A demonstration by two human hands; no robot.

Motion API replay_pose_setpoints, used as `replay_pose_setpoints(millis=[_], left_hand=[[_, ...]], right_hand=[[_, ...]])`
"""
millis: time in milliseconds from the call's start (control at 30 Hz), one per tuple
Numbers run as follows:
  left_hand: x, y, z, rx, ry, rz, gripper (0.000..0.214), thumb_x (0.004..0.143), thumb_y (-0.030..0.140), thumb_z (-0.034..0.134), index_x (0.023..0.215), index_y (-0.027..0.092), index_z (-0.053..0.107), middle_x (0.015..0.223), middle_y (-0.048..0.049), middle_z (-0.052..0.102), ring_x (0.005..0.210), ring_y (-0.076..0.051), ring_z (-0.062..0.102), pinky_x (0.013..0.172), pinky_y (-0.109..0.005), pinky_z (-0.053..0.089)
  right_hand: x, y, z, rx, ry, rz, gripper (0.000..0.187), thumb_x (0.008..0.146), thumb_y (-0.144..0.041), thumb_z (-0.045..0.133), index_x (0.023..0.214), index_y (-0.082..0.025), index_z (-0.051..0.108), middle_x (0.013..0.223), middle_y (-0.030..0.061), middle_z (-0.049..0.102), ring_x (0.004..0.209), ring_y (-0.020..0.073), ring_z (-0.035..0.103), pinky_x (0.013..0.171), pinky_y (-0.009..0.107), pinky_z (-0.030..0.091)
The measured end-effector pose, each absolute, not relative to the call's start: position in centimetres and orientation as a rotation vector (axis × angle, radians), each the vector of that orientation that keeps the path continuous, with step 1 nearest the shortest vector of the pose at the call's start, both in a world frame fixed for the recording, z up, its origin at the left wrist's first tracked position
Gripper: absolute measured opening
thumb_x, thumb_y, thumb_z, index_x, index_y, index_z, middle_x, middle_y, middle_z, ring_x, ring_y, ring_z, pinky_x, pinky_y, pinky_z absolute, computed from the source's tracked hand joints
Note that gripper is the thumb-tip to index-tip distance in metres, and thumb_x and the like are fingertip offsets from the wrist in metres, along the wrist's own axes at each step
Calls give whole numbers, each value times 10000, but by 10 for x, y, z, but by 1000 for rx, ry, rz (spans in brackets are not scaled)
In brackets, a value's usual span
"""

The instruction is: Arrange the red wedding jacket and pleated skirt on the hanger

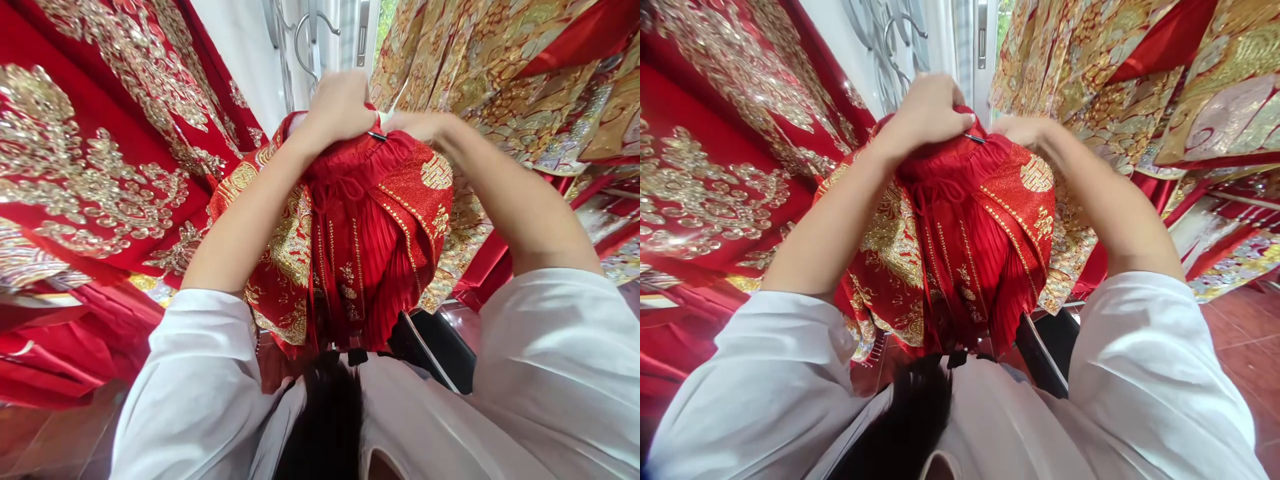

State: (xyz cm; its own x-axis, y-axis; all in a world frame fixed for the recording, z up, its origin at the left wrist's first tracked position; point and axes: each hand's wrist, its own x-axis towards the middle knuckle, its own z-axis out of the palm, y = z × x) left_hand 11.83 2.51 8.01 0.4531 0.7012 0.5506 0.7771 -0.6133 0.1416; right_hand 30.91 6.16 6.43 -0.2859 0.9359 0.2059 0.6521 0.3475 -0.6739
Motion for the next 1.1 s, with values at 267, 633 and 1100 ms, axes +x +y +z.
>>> replay_pose_setpoints(millis=[267,633,1100], left_hand=[[146,34,96,-2772,-1161,-715,14,757,173,618,760,160,615,871,20,663,912,-194,558,970,-417,493],[144,37,79,-2655,-1228,-875,231,761,221,585,984,179,627,1143,-33,635,1121,-299,510,1044,-490,343],[185,7,-12,-2762,-646,-910,506,860,234,337,1353,195,443,1341,-68,489,1366,-249,304,1176,-450,134]], right_hand=[[357,7,88,-901,-1692,230,140,674,-91,686,793,-112,616,718,-46,614,612,-5,506,586,123,376],[373,-22,36,-1558,-1674,-88,183,805,-126,536,638,-70,587,565,-41,490,528,22,343,576,179,283],[388,-60,33,-1708,-1461,-444,435,783,-281,622,503,-155,313,529,-29,273,525,55,217,543,259,158]])
